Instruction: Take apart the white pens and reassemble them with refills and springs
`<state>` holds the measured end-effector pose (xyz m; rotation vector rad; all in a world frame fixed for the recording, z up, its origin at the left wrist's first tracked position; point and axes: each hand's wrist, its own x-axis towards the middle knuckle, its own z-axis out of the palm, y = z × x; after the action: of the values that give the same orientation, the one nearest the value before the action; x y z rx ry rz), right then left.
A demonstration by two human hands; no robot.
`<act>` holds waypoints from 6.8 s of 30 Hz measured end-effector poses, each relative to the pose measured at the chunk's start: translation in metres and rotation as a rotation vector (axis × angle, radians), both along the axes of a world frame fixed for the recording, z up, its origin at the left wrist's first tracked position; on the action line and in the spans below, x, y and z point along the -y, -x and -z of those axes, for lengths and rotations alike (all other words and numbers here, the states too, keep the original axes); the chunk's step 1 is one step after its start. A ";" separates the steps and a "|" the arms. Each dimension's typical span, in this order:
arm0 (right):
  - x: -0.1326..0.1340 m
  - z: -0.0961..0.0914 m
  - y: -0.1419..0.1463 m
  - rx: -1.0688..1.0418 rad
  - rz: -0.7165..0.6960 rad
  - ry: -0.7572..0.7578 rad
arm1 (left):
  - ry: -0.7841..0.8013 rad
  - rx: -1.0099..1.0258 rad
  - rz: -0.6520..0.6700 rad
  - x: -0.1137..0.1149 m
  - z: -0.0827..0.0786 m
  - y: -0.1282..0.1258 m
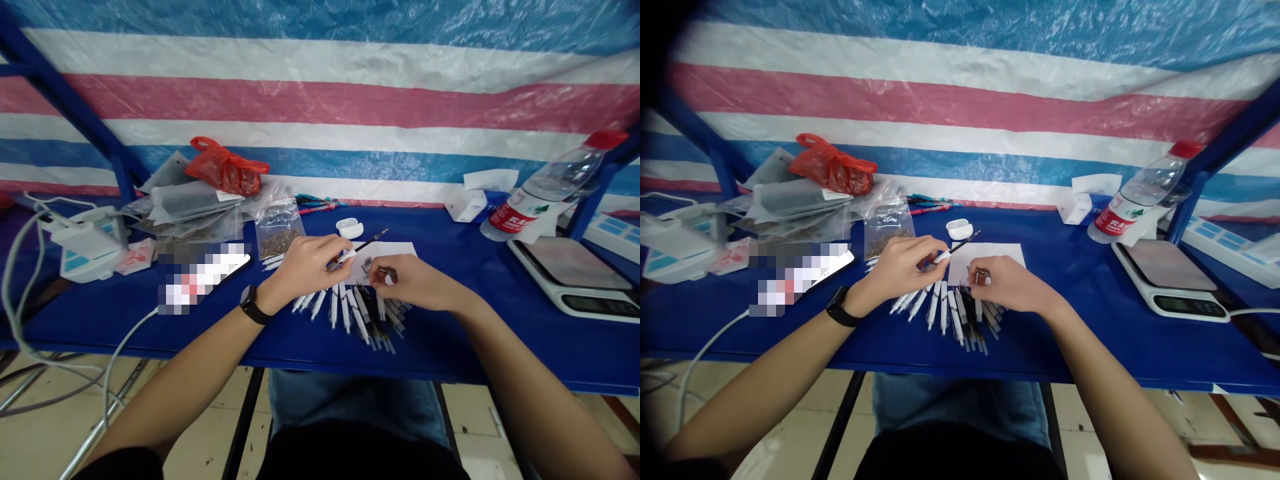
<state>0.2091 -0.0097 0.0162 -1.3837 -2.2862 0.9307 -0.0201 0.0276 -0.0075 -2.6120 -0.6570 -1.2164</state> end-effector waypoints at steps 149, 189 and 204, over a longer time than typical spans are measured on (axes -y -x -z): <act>0.113 0.043 0.044 0.390 -0.204 -0.854 | 0.679 0.163 0.129 0.004 0.015 -0.010; 0.087 -0.020 -0.002 -0.208 0.606 -0.812 | 0.053 -0.073 0.196 0.022 0.006 -0.017; 0.087 -0.020 -0.004 -0.200 0.627 -0.847 | 0.078 -0.071 0.211 0.022 0.010 -0.017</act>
<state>0.2133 -0.0967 0.0361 -1.3529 -1.5906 -0.1038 -0.0031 0.0057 -0.0175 -2.8345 -0.4338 -1.1675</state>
